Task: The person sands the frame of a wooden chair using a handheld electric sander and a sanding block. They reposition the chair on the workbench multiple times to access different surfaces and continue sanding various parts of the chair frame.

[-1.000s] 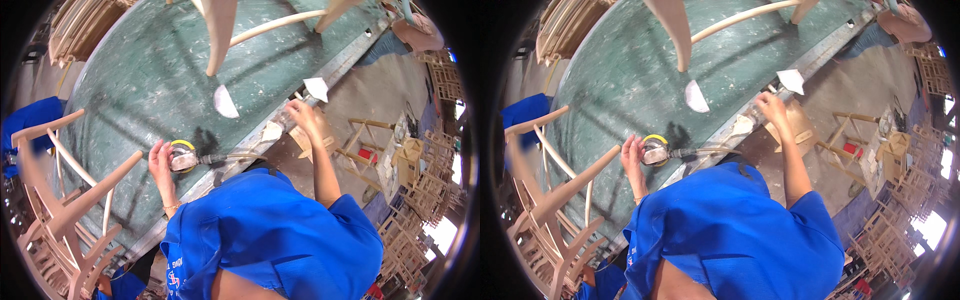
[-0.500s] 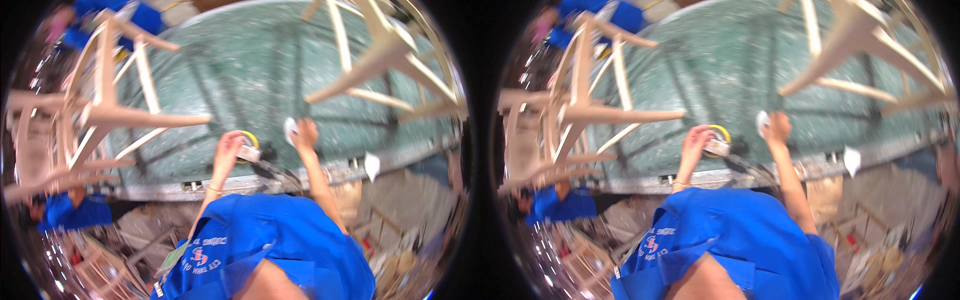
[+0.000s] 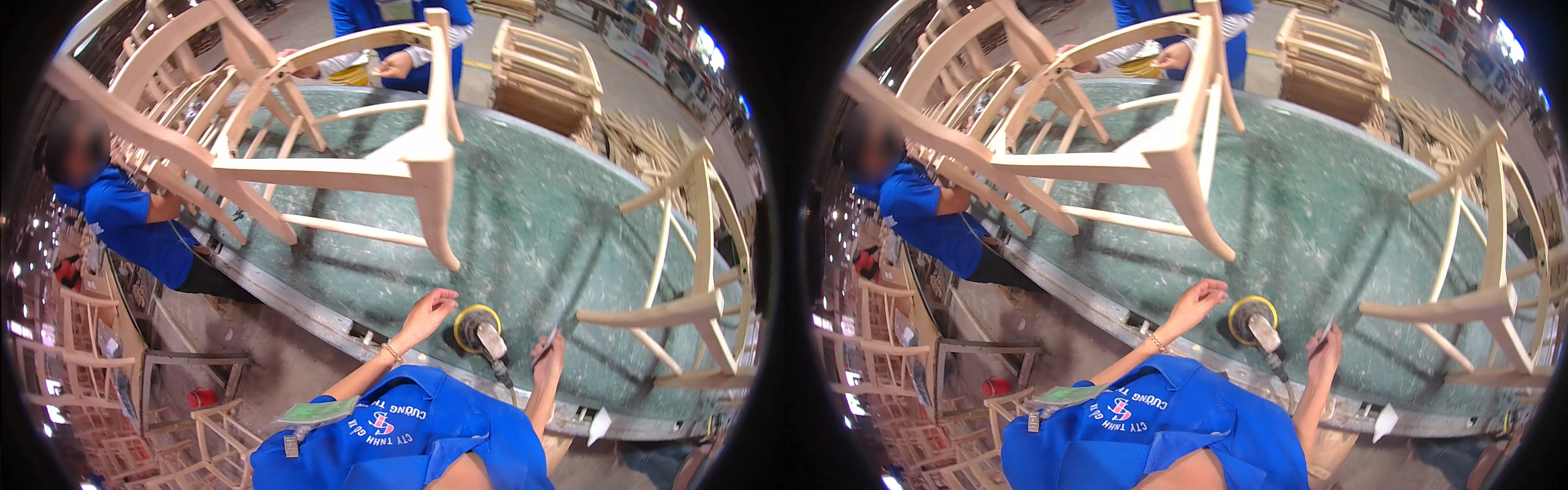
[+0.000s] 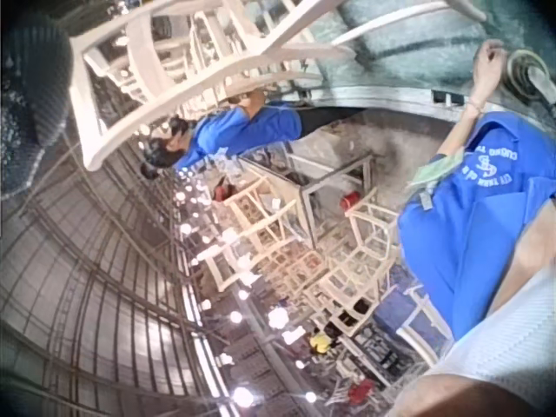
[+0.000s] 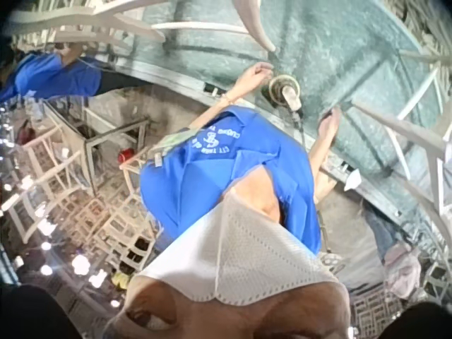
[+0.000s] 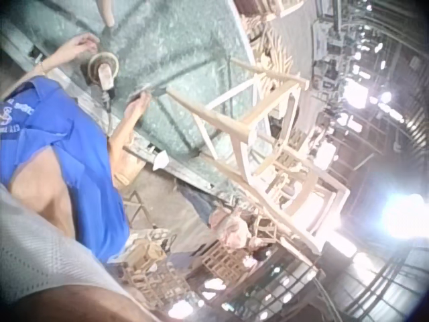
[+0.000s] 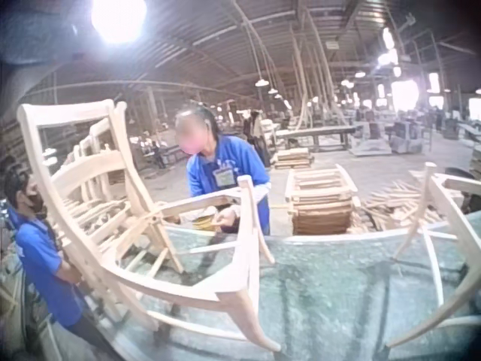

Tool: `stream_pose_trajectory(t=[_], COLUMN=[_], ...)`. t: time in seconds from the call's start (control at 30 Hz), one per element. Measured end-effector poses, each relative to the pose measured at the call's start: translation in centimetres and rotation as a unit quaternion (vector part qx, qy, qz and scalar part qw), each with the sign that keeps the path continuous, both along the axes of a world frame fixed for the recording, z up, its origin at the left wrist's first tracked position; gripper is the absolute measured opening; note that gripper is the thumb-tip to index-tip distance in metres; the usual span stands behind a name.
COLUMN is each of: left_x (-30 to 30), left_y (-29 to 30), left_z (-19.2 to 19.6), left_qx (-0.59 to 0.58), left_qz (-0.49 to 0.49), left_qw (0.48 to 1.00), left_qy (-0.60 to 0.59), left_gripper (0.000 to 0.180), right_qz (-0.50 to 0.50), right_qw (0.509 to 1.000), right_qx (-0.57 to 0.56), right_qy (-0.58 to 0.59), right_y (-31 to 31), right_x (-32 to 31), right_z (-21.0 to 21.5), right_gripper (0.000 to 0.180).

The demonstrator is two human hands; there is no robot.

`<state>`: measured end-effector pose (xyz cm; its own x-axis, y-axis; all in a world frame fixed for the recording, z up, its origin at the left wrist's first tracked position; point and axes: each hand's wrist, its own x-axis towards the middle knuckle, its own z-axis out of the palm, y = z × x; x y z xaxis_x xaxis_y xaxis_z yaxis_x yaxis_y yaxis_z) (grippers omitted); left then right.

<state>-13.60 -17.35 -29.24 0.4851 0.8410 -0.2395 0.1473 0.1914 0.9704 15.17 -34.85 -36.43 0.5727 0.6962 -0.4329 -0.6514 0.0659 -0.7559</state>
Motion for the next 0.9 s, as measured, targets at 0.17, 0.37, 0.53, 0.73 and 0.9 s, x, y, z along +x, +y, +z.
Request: stream_pose_trajectory(t=[0.17,0.37,0.53,0.73,0.9], left_x=[-6.3,-15.3,-19.3,-19.7,-18.8], left_y=[3.4,8.2,10.4,13.2,13.4], left_z=[-1.7,-5.5,-9.2,-10.3,-11.5], left_qx=[0.048,-0.089,-0.246,-0.356,-0.354], left_qz=[0.065,0.182,0.162,0.146,0.175], left_qw=[0.996,0.978,0.955,0.92,0.917], left_qy=[0.035,0.054,-0.023,-0.073,-0.054], left_gripper=[0.027,0.027,0.035,0.047,0.044], right_qz=[0.091,0.119,0.161,0.194,0.17], right_qw=[0.975,0.956,0.927,0.919,0.964], right_qx=[0.136,0.146,0.122,0.055,-0.045], right_qy=[0.15,0.227,0.317,0.339,0.202], right_y=[4.6,9.7,12.3,12.1,11.6], right_x=[-6.9,-14.8,-20.3,-24.6,-26.5], right_z=[7.6,9.6,5.4,1.0,-0.3], right_gripper=[0.051,0.056,0.056,0.046,0.05])
